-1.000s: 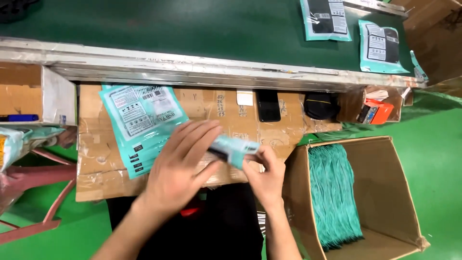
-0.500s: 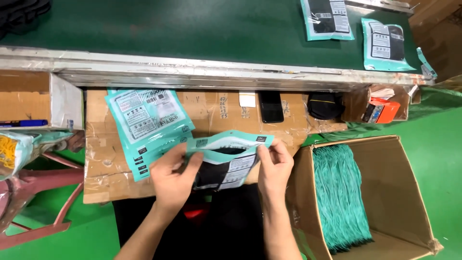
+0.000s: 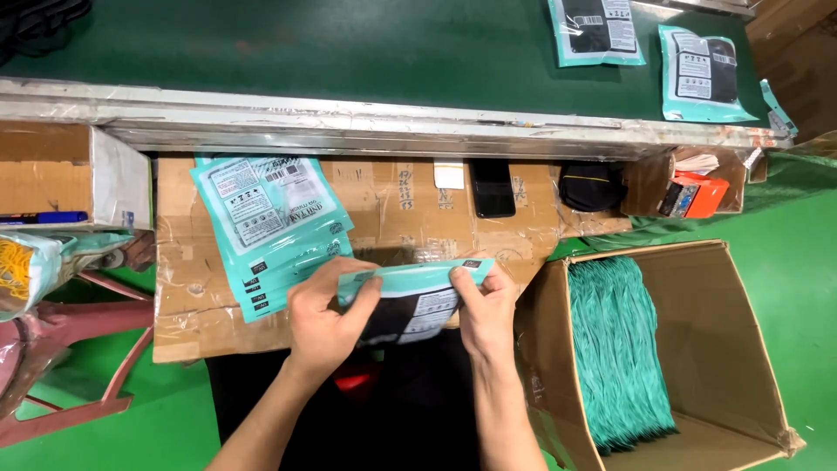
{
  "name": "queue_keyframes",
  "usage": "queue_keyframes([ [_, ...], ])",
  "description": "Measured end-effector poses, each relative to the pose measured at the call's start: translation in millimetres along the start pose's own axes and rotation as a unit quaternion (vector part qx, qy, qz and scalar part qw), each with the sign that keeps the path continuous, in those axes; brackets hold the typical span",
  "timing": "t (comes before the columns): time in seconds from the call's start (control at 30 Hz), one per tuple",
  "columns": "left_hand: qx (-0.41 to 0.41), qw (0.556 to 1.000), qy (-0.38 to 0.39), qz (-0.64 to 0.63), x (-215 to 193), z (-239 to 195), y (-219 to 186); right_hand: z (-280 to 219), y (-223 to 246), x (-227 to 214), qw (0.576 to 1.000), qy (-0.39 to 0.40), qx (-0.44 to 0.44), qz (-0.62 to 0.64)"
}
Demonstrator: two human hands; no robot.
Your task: The person picks up black face masks from a stack, folds and arranges them, and inserts them into teal resealable plastic pouches. They press each pouch closed and place the finished pouches onto the adjacent conveyor belt, repeating the packing cycle.
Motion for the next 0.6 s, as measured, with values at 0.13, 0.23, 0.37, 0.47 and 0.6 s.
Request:
queue_keyframes([
  [0.13, -0.039, 0.995, 0.056, -0.076, 11, 2, 1, 1, -10, 13, 0.996, 0.042, 0.073, 0.020],
  [0.23, -0.057, 0.997, 0.046, -0.031, 14, 2, 8, -2, -34, 6, 0.992, 0.052, 0.118, -0.017],
  [0.37, -0.032, 0.995, 0.062, -0.068, 15, 4, 3, 3, -20, 24, 0.992, 0.059, 0.107, 0.042],
  [0.47, -0.032, 0.991, 0.081, -0.101, 24, 0, 5, 4, -24, 26, 0.990, 0.087, 0.103, 0.043],
  [0.6, -0.053, 0.995, 0.045, -0.073, 24, -6, 16, 1, -27, 28, 0.994, 0.087, 0.062, -0.017],
])
Point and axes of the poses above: each hand's wrist, its own z-axis towards the middle knuckle, its own x-axis out of the palm, y = z × x, the point moved 9 cm from there along z, towards the middle knuckle, and after that the axes turned 5 degrees about -x, right-handed, at the moved point
